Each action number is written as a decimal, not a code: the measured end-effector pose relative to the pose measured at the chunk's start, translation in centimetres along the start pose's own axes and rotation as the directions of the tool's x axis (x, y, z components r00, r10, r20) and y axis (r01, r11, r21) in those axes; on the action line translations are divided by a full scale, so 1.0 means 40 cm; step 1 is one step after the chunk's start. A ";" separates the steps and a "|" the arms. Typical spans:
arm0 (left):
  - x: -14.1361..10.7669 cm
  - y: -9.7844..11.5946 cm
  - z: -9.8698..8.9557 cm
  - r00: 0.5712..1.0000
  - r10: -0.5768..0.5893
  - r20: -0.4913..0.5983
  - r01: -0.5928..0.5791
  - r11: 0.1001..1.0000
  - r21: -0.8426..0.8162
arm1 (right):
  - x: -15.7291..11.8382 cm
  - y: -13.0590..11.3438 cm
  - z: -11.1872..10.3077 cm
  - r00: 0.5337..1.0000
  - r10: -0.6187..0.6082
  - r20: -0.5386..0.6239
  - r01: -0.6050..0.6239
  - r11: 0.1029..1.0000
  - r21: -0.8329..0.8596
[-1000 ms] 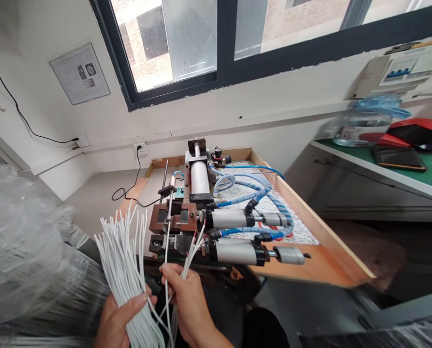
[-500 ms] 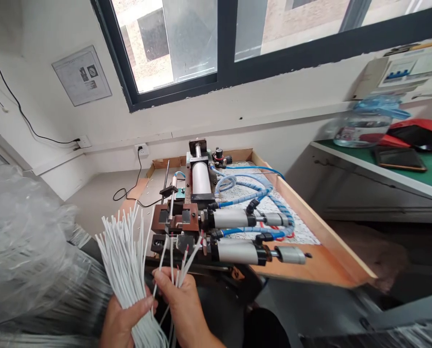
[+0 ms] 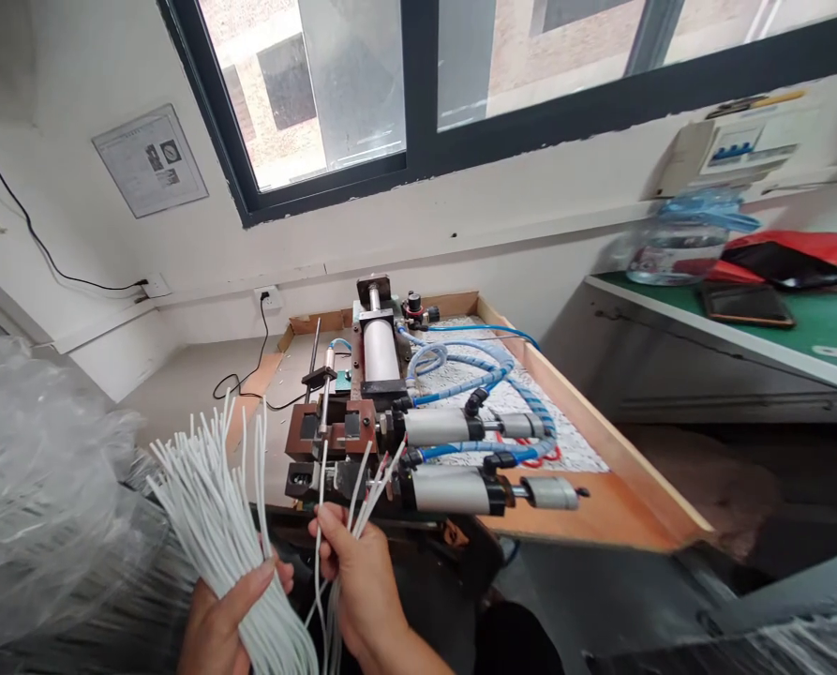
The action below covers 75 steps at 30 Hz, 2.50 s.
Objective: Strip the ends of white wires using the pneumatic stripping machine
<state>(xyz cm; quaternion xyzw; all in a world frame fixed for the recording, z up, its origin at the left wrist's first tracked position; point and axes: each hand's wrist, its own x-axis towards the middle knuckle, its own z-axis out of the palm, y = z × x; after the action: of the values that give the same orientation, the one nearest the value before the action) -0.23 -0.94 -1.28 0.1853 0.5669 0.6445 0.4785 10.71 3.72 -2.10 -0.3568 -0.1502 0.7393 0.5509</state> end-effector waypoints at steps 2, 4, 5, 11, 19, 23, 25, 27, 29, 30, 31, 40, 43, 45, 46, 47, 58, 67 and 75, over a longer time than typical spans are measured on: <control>0.000 0.006 0.007 1.000 0.009 0.000 -0.009 1.000 -0.011 | 0.009 -0.005 0.009 0.998 0.057 -0.019 -0.055 0.994 0.099; -0.001 0.011 0.012 1.000 0.021 0.012 -0.021 1.000 -0.005 | 0.018 -0.008 0.017 0.993 0.120 -0.017 -0.114 0.976 0.188; -0.001 0.012 0.013 0.999 0.032 0.023 -0.032 0.999 0.000 | 0.021 -0.010 0.020 0.989 0.147 -0.013 -0.141 0.964 0.224; -0.002 0.006 0.021 0.996 0.086 0.018 -0.087 0.996 0.008 | 0.025 -0.012 0.028 0.971 0.237 0.031 -0.238 0.942 0.239; -0.022 -0.017 0.029 0.998 0.065 0.021 -0.067 0.993 0.096 | -0.016 0.006 0.019 0.974 0.070 0.217 -0.033 0.985 -0.167; -0.014 -0.031 0.013 0.994 0.087 0.069 -0.095 0.988 0.125 | -0.033 0.016 0.007 0.984 -0.089 0.152 0.124 0.962 -0.242; -0.007 -0.037 0.003 0.996 0.065 0.055 -0.072 0.988 0.139 | -0.037 0.018 -0.003 0.989 -0.103 0.110 0.126 0.963 -0.237; -0.001 -0.039 -0.005 0.998 0.045 0.037 -0.050 0.989 0.137 | -0.038 0.019 -0.011 0.993 -0.093 0.072 0.107 0.969 -0.221; 0.001 -0.037 -0.007 0.999 0.040 0.028 -0.043 0.992 0.119 | -0.035 0.016 -0.014 0.995 -0.081 0.058 0.092 0.974 -0.208; 0.001 -0.036 -0.006 0.999 0.040 0.024 -0.042 0.993 0.109 | -0.033 0.014 -0.013 0.996 -0.076 0.056 0.086 0.975 -0.203; 0.001 -0.035 -0.004 0.999 0.038 0.019 -0.040 0.994 0.101 | -0.030 0.011 -0.011 0.996 -0.069 0.055 0.079 0.977 -0.200; -0.004 -0.037 -0.005 0.999 0.041 -0.006 -0.041 0.996 0.081 | -0.008 -0.001 -0.009 0.992 0.025 0.127 0.004 0.975 -0.223; -0.006 -0.029 -0.008 1.000 0.018 -0.002 -0.018 0.998 0.058 | -0.012 0.001 -0.032 0.981 0.000 0.192 0.054 0.960 -0.274; -0.007 -0.024 -0.009 1.000 -0.012 0.015 0.011 0.999 0.046 | -0.021 0.001 -0.053 0.973 -0.018 0.231 0.089 0.950 -0.299; -0.008 -0.023 -0.011 0.999 -0.024 0.025 0.022 0.999 0.044 | -0.027 0.001 -0.063 0.968 -0.011 0.252 0.089 0.949 -0.304; -0.008 -0.023 -0.013 0.999 -0.030 0.035 0.028 0.998 0.048 | -0.033 0.001 -0.074 0.963 0.000 0.270 0.084 0.950 -0.302; -0.018 -0.037 -0.029 0.989 -0.043 0.142 0.033 0.997 0.071 | -0.064 0.000 -0.151 0.843 0.148 0.518 -0.098 0.988 -0.123; -0.064 -0.021 -0.007 0.993 0.001 0.122 -0.002 1.000 0.015 | -0.101 0.017 -0.189 0.752 0.301 0.586 -0.233 0.954 -0.191; -0.096 -0.018 -0.016 0.993 0.002 0.120 -0.006 1.000 0.029 | -0.145 0.003 -0.181 0.796 0.236 0.558 -0.061 0.947 -0.314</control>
<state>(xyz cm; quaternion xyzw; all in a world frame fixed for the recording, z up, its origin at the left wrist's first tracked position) 1.39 -4.55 -0.94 0.2317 0.5462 0.6247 0.5077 16.45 -2.90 -5.15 -0.1952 -0.3878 0.8256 0.3605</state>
